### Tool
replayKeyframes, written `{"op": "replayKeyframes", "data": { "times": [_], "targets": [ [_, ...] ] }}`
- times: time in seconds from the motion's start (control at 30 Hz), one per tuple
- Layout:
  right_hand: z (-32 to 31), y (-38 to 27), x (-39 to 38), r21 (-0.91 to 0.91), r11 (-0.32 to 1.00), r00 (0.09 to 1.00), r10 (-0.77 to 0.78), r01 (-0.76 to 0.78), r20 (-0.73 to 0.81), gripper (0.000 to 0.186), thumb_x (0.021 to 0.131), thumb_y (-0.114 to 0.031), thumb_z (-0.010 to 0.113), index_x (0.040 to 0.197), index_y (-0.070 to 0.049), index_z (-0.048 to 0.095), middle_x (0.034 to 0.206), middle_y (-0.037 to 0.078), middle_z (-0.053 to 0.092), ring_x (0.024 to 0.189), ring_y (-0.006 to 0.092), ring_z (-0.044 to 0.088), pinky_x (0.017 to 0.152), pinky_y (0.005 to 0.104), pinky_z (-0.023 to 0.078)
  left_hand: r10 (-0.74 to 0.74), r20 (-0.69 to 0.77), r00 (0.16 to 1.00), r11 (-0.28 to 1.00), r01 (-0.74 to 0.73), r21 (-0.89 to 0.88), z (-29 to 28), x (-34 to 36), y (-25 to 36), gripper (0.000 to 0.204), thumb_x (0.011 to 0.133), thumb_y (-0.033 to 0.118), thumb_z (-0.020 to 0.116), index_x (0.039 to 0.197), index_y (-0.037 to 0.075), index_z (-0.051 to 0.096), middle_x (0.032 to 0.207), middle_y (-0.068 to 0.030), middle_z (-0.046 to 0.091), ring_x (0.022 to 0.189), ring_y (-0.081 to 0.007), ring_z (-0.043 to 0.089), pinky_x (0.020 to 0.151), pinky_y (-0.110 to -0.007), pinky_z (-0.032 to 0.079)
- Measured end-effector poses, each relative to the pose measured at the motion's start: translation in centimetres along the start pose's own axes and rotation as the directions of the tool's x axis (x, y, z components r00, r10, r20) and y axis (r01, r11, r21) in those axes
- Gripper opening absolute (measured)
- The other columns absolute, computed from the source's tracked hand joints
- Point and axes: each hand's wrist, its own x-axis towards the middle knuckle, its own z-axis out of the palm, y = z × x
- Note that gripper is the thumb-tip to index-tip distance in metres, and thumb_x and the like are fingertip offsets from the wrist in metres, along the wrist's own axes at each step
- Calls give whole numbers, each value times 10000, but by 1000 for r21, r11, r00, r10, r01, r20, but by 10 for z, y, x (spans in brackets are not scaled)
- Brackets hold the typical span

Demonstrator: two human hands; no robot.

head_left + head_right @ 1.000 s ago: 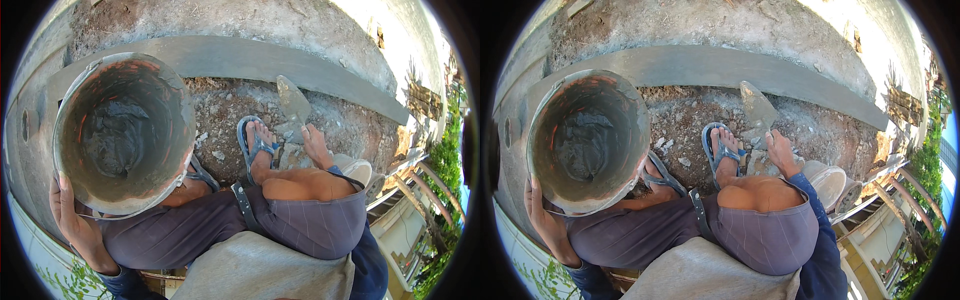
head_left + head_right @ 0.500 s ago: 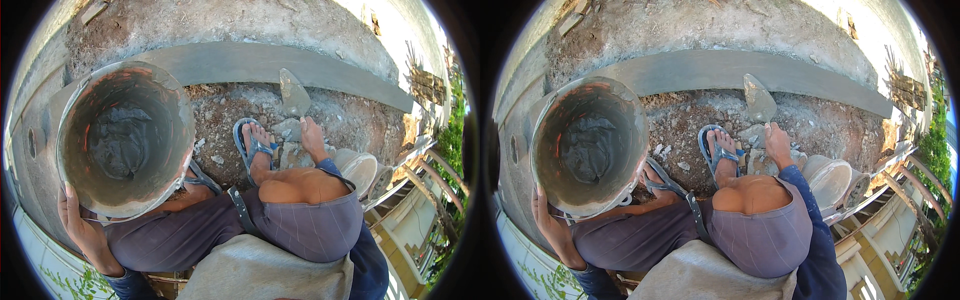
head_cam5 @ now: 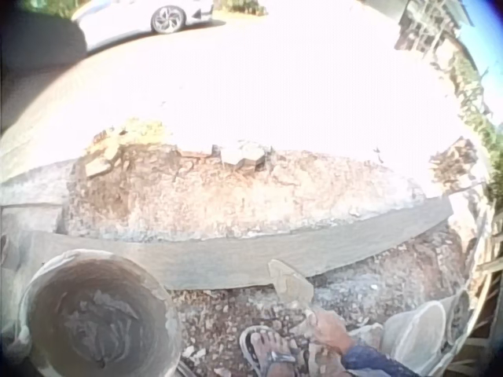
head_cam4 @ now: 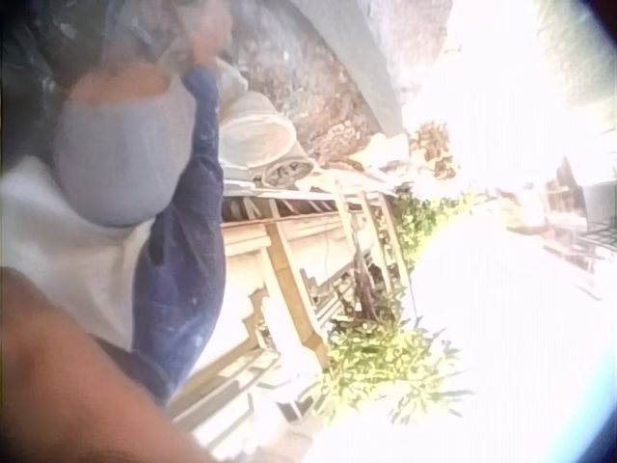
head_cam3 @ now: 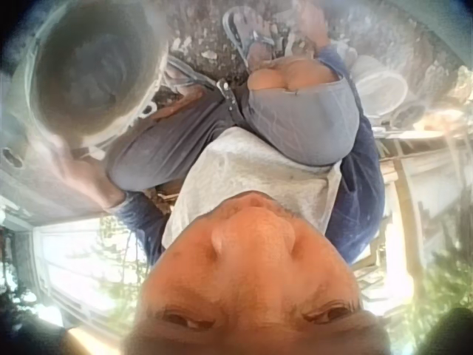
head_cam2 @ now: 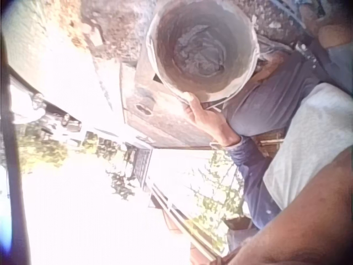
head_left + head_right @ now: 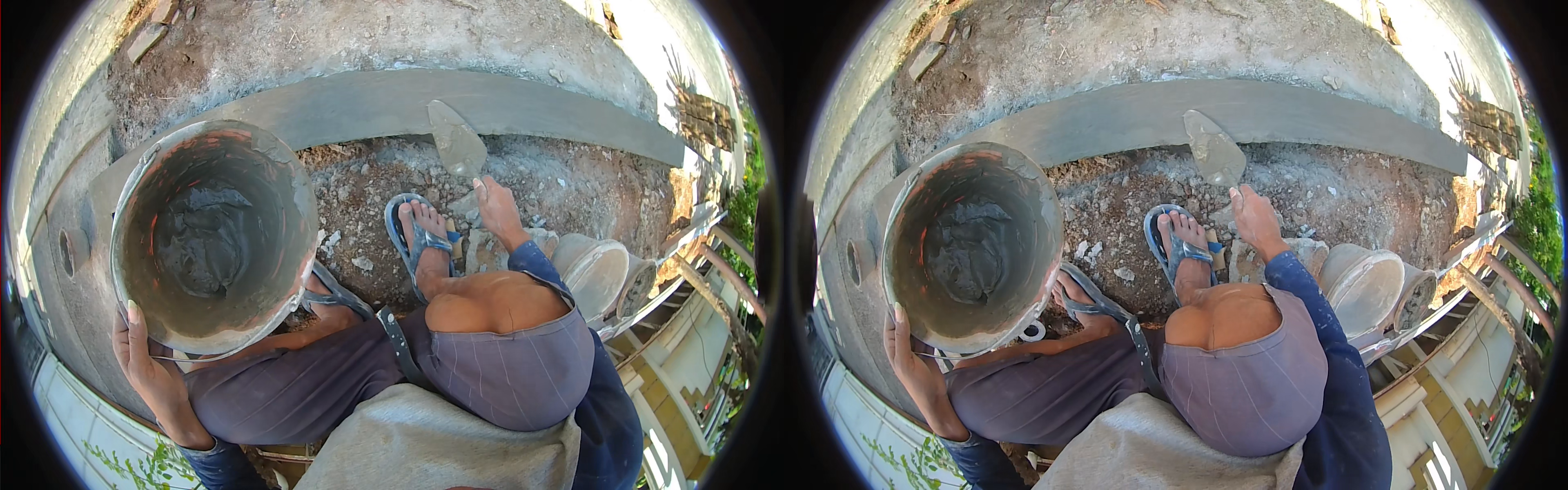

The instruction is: Applying and smoothing mortar onto a concrete curb using a trowel.

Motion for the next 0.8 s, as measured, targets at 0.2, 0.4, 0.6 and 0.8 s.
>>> {"op": "replayKeyframes", "data": {
  "times": [0.2, 0.4, 0.6, 0.8],
  "targets": [
    [-13, -11, -5, 117, 988, 994, 108, -104, -30, 450, 1023, -374, 425, 904, 39, 559, 792, 323, 610, 822, 525, 590, 716, 577, 433, -14, -12, 1000, 1000, 14, 7, -2, -3, 3, 417, 1008, 249, 575, 1322, -21, 524, 1196, -105, 634, 1048, -128, 623, 878, -263, 497],
    [15, -37, 4, 183, 978, 991, -114, 101, 63, 458, 1024, -390, 423, 908, 29, 564, 825, 323, 610, 844, 530, 579, 738, 581, 424, -17, 29, 999, 998, 15, 55, 6, 4, 10, 420, 1008, 240, 568, 1317, -40, 520, 1167, -103, 637, 1022, -125, 624, 866, -258, 495],
    [-3, -4, 9, 203, 973, 992, 120, -111, -31, 460, 1023, -399, 419, 947, 27, 576, 859, 330, 615, 871, 525, 584, 754, 581, 428, -20, -1, 1000, 998, 20, 51, 12, 1, 15, 359, 1022, 224, 551, 1273, -32, 539, 1114, -81, 662, 964, -111, 647, 807, -257, 518],
    [12, -53, -3, 126, 992, 994, -42, 30, 99, 439, 1015, -390, 431, 936, 17, 574, 843, 338, 618, 862, 528, 602, 739, 590, 440, -40, 58, 998, 989, 31, 143, 10, -2, 16, 353, 1023, 237, 549, 1270, -15, 551, 1121, -78, 660, 983, -117, 644, 823, -263, 512]
  ]
}}
